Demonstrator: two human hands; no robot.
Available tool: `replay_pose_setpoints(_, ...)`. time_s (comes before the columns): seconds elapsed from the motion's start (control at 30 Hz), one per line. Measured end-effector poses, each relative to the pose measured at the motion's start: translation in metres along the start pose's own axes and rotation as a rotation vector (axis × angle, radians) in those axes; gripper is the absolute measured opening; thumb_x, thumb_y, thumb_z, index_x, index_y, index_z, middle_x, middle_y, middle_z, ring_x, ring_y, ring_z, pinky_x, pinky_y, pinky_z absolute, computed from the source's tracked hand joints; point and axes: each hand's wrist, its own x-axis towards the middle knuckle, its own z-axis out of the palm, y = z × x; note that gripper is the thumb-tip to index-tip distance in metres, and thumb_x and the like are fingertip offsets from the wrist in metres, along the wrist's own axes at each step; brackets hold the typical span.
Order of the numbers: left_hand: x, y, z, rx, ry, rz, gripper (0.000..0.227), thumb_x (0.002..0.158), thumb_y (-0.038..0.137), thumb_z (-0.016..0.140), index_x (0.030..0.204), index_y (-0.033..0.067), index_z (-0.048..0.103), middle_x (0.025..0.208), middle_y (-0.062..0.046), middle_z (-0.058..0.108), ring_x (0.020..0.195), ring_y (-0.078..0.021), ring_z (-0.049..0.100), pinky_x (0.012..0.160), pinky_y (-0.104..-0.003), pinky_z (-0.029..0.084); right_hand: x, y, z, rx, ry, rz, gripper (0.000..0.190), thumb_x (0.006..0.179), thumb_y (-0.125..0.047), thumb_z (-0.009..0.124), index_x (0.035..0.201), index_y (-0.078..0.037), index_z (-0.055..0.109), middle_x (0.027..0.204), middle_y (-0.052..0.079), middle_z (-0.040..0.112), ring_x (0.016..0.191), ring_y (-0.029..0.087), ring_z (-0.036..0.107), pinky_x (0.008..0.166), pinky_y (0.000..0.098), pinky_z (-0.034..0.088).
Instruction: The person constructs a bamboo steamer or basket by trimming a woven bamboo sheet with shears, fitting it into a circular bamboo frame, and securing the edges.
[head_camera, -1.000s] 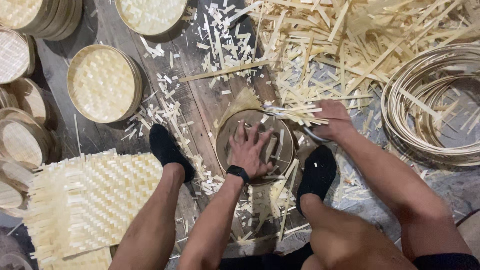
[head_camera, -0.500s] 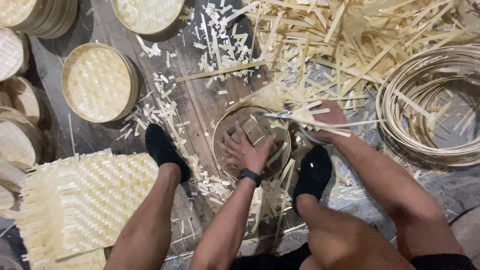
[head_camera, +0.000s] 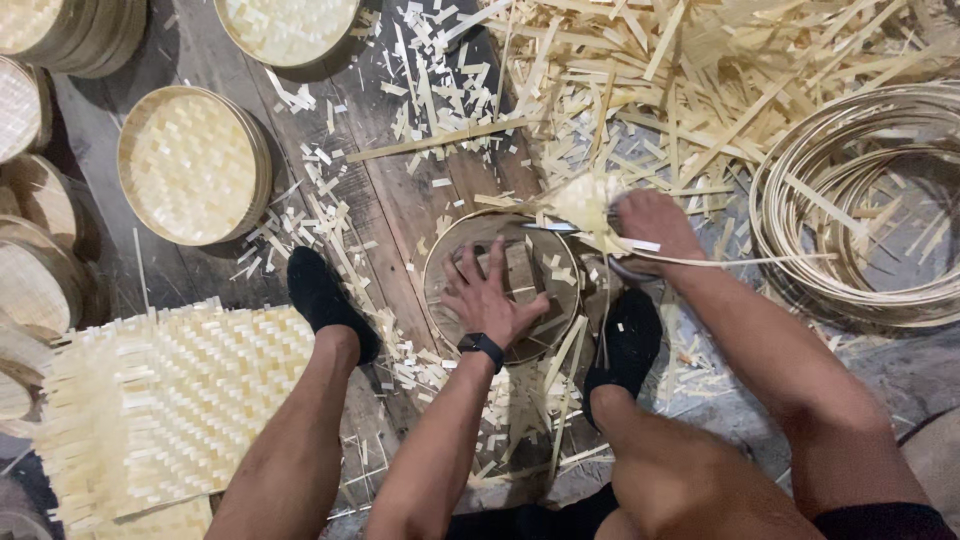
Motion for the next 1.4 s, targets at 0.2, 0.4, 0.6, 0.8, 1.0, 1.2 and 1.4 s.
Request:
replay_pose_setpoints(0.2,-0.001,-0.005,-0.014,0.030,-0.098,0.070,0.114,0.053,0.066,0.090,0.151,0.0376,0.039,0.160,-0.013,0.022,0.148,-0.0511,0.008,0.102,-0.084,0.019,0.037,-0.019,0.012,-0.031,-0.262,0.120,0.031,0.098,-0.038,0.067,0.101,-0.008,0.073,0.103,0.016,0.071,0.096,0.026,0.070,0.096,0.0462,0.056)
replay_pose_setpoints(0.4,0.003,-0.017,-0.027,0.058,-0.125,0.313,0.111,0.051,0.062,0.089,0.149,0.0410,0.042,0.156,-0.011,0.030,0.149,-0.0498,0.010,0.105,-0.079,0.023,0.012,0.005,-0.019,0.036,-0.334,0.119,0.041,0.081,-0.047,0.072,0.104,-0.013,0.075,0.098,0.013,0.073,0.090,0.028,0.068,0.083,0.0433,0.059)
replay_pose_setpoints(0.6,0.006,-0.017,-0.025,0.095,-0.146,0.313,0.108,0.051,0.061,0.090,0.147,0.0399,0.044,0.156,-0.012,0.029,0.149,-0.0490,0.007,0.103,-0.081,0.021,0.040,-0.027,-0.004,0.284,-0.227,0.238,0.037,0.095,-0.041,0.061,0.107,-0.008,0.072,0.091,0.014,0.074,0.077,0.025,0.070,0.087,0.0434,0.057)
replay_pose_setpoints(0.8,0.013,-0.035,-0.029,0.100,-0.151,0.496,0.108,0.045,0.061,0.090,0.142,0.0379,0.051,0.156,-0.010,0.034,0.150,-0.0462,0.013,0.109,-0.077,0.020,0.039,-0.030,-0.059,0.158,-0.510,0.234,0.034,0.086,-0.028,0.073,0.118,-0.017,0.070,0.099,0.009,0.073,0.084,0.020,0.068,0.085,0.0381,0.057)
replay_pose_setpoints(1.0,0.014,-0.037,-0.030,0.080,-0.183,0.513,0.110,0.045,0.065,0.089,0.145,0.0389,0.051,0.158,-0.011,0.035,0.150,-0.0459,0.014,0.109,-0.077,0.018,0.024,0.040,-0.031,0.561,-0.168,0.720,0.047,0.103,-0.040,0.061,0.147,-0.023,0.061,0.101,0.019,0.075,0.090,0.030,0.070,0.090,0.0451,0.056)
replay_pose_setpoints(1.2,0.050,-0.052,-0.012,-0.161,-0.147,0.392,0.093,0.074,0.068,0.080,0.153,0.0298,0.049,0.156,-0.020,0.040,0.146,-0.0434,0.030,0.115,-0.070,0.017,0.015,0.067,0.020,0.200,0.008,0.668,0.109,0.062,-0.045,0.096,0.129,0.021,0.041,0.131,0.044,0.045,0.117,0.059,0.049,0.097,0.0603,0.048)
replay_pose_setpoints(1.4,0.115,-0.040,-0.009,-0.202,-0.152,0.293,0.050,0.093,0.050,0.068,0.129,0.0156,0.072,0.134,-0.016,0.065,0.130,-0.0345,0.055,0.113,-0.047,0.040,-0.018,-0.035,0.002,1.121,-0.211,0.759,0.048,0.090,-0.023,0.071,0.135,-0.009,0.059,0.130,0.013,0.063,0.111,0.022,0.065,0.091,0.0389,0.056)
